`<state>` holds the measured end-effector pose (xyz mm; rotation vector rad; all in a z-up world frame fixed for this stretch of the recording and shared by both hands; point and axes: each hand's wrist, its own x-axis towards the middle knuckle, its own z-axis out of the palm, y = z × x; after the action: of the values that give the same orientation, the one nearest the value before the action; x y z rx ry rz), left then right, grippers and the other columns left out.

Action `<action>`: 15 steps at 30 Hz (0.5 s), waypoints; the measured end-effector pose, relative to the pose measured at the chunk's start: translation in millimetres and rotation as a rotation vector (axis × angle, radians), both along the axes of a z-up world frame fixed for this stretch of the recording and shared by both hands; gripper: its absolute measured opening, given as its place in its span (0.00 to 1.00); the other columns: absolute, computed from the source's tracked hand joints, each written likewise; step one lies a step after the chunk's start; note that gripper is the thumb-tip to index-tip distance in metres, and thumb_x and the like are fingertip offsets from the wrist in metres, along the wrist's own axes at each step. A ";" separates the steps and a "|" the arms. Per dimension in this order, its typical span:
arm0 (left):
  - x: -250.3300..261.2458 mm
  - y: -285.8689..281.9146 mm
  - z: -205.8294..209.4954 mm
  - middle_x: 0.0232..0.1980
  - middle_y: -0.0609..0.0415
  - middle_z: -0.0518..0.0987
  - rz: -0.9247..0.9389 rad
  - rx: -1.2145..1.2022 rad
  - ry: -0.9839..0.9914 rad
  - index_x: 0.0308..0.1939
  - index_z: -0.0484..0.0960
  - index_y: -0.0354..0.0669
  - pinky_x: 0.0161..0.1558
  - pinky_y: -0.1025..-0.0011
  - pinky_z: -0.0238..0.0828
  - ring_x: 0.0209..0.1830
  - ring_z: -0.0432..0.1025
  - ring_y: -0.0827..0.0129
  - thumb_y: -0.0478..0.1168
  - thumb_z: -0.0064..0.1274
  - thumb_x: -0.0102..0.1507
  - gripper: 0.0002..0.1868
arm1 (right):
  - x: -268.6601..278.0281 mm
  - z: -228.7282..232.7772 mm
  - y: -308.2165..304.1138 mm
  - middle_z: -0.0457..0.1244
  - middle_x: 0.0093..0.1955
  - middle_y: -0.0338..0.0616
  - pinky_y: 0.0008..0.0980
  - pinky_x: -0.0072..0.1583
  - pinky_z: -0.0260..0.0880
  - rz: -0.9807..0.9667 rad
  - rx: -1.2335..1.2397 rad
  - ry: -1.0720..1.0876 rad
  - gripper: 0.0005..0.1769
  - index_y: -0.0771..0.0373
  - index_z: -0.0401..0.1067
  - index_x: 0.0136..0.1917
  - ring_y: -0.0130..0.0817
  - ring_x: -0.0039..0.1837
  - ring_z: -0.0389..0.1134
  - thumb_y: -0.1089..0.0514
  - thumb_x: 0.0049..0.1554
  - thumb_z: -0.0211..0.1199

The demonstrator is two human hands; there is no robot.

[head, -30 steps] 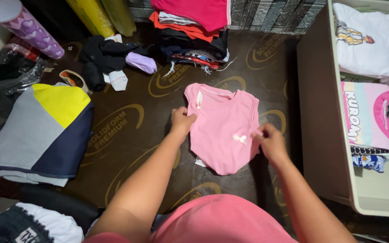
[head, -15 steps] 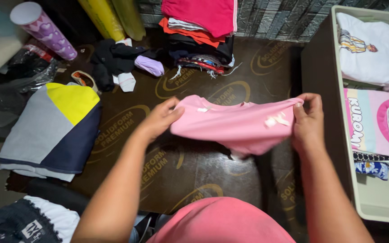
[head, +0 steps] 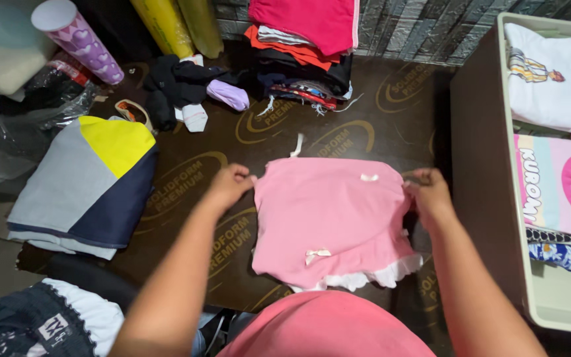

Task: The person folds multiple garments one by one on a table and places them into a plastic storage bin. They handle shirts, shorts, and patterned pieces, smoothing and aligning each before stacking them in the bin.

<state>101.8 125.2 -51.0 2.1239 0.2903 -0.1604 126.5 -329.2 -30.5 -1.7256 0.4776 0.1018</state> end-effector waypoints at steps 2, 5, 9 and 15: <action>-14.9 -8.8 -14.6 0.43 0.48 0.85 0.117 0.194 0.040 0.44 0.84 0.41 0.49 0.61 0.77 0.45 0.80 0.55 0.52 0.63 0.60 0.18 | -1.1 -26.2 -8.3 0.65 0.43 0.44 0.31 0.34 0.66 -0.035 -0.020 0.068 0.16 0.61 0.67 0.54 0.30 0.36 0.65 0.66 0.53 0.67; -27.3 -29.2 -21.4 0.45 0.46 0.84 0.212 0.303 0.165 0.42 0.85 0.40 0.51 0.54 0.75 0.49 0.79 0.49 0.55 0.62 0.61 0.20 | -4.6 -47.6 -16.5 0.65 0.42 0.46 0.31 0.34 0.63 -0.017 0.028 0.098 0.12 0.66 0.69 0.51 0.31 0.35 0.63 0.63 0.56 0.68; -19.5 -51.2 -23.8 0.49 0.44 0.80 0.208 0.375 0.184 0.42 0.81 0.41 0.47 0.50 0.73 0.50 0.76 0.45 0.53 0.66 0.56 0.22 | -3.3 -46.6 -11.6 0.64 0.40 0.46 0.32 0.35 0.62 0.009 -0.020 0.097 0.13 0.69 0.69 0.50 0.33 0.36 0.62 0.63 0.57 0.71; 2.3 -50.2 -24.5 0.51 0.43 0.76 0.466 -0.590 0.053 0.49 0.69 0.42 0.50 0.60 0.71 0.46 0.70 0.63 0.41 0.52 0.67 0.11 | -9.4 -3.2 2.8 0.62 0.40 0.39 0.28 0.39 0.60 0.086 -0.090 -0.043 0.20 0.62 0.72 0.59 0.27 0.40 0.61 0.71 0.53 0.65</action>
<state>104.2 75.0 -75.4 1.4278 0.6707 -0.0206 117.1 -326.4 -33.7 -1.8330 0.3814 0.1056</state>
